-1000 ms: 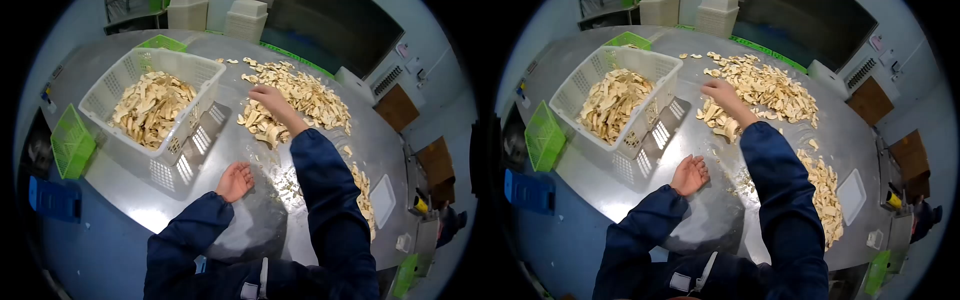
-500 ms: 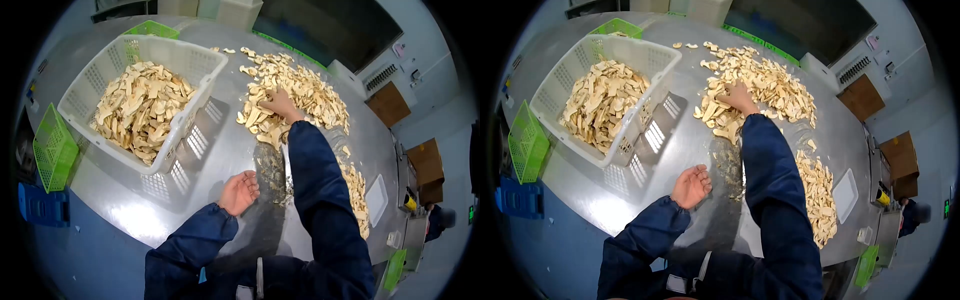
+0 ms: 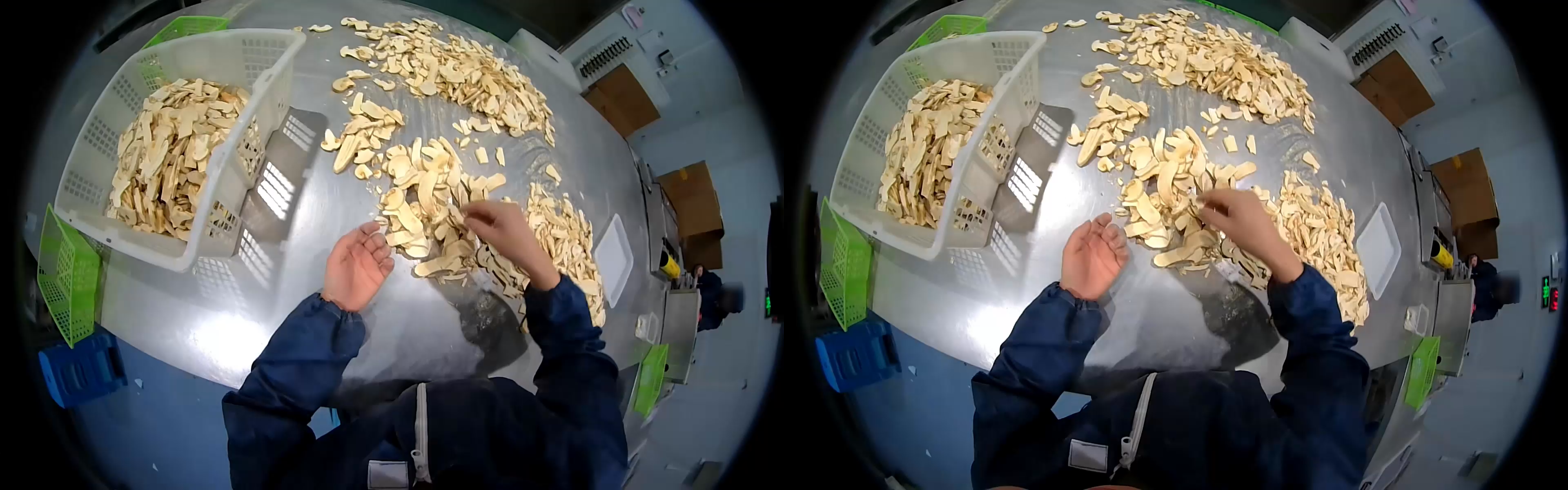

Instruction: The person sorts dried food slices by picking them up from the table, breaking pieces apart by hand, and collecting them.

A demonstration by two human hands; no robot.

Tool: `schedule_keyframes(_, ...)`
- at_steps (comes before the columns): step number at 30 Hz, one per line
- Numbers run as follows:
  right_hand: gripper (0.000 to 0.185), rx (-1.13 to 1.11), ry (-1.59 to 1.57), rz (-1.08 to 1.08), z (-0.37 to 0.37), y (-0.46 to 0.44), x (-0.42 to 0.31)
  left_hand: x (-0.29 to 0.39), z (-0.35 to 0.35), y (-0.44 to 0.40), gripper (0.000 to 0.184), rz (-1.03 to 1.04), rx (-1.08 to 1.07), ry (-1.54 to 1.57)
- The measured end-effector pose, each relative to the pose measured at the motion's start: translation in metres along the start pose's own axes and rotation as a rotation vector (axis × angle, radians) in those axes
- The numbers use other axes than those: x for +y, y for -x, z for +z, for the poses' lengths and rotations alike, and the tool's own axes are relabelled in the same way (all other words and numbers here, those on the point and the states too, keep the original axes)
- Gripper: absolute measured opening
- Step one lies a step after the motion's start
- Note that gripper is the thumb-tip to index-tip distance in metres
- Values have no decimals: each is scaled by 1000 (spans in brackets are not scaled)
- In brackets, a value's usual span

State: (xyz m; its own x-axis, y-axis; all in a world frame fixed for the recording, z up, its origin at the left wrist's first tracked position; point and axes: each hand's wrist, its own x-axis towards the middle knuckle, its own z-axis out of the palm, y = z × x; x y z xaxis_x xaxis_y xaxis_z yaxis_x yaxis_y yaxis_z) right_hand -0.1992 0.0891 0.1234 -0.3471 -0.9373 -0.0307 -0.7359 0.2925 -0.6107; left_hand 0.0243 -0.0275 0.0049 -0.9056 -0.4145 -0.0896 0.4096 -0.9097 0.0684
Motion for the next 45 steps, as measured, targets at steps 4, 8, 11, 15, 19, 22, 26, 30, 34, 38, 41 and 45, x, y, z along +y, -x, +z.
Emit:
schedule_keyframes(4, 23, 20, 26, 16, 37, 33, 0, 1, -2, 0, 30, 16, -27, 34)
schedule_keyframes(8, 31, 118, 101, 36, 78, 32, -21, 0, 1, 2, 30, 47, -20, 6)
schedule_keyframes(11, 39, 210, 324, -71, 96, 31, -25, -1, 1, 5, 31, 62, 13, -13)
schedule_keyframes(15, 28, 243, 349, -91, 99, 34, -28, -2, -3, 6, 32, 61, -21, -42)
schedule_keyframes(19, 18, 230, 247, -67, 91, 43, -18, -7, -2, 8, 32, 64, 34, -83)
schedule_keyframes(22, 16, 202, 58, 45, 79, 49, -10, -8, 5, 8, 38, 57, 30, -124)
schedule_keyframes(26, 16, 297, 14, 30, 78, 62, -19, -24, 20, 17, 49, -72, -13, -162)
schedule_keyframes(30, 21, 316, 132, -115, 96, 70, -34, -34, 16, 21, 50, -170, -47, -175)
schedule_keyframes(34, 23, 288, -93, -43, 99, 71, -32, -34, 19, 20, 40, -82, -7, -314)
schedule_keyframes(38, 14, 222, -383, 77, 106, 71, -18, -36, 17, 20, 35, -62, 24, -513)
schedule_keyframes(41, 14, 173, -511, 127, 105, 72, -20, -39, 22, 22, 33, -48, 12, -714)
schedule_keyframes(45, 15, 79, -589, 159, 104, 72, -17, -35, 16, 19, 30, -43, -1, -903)
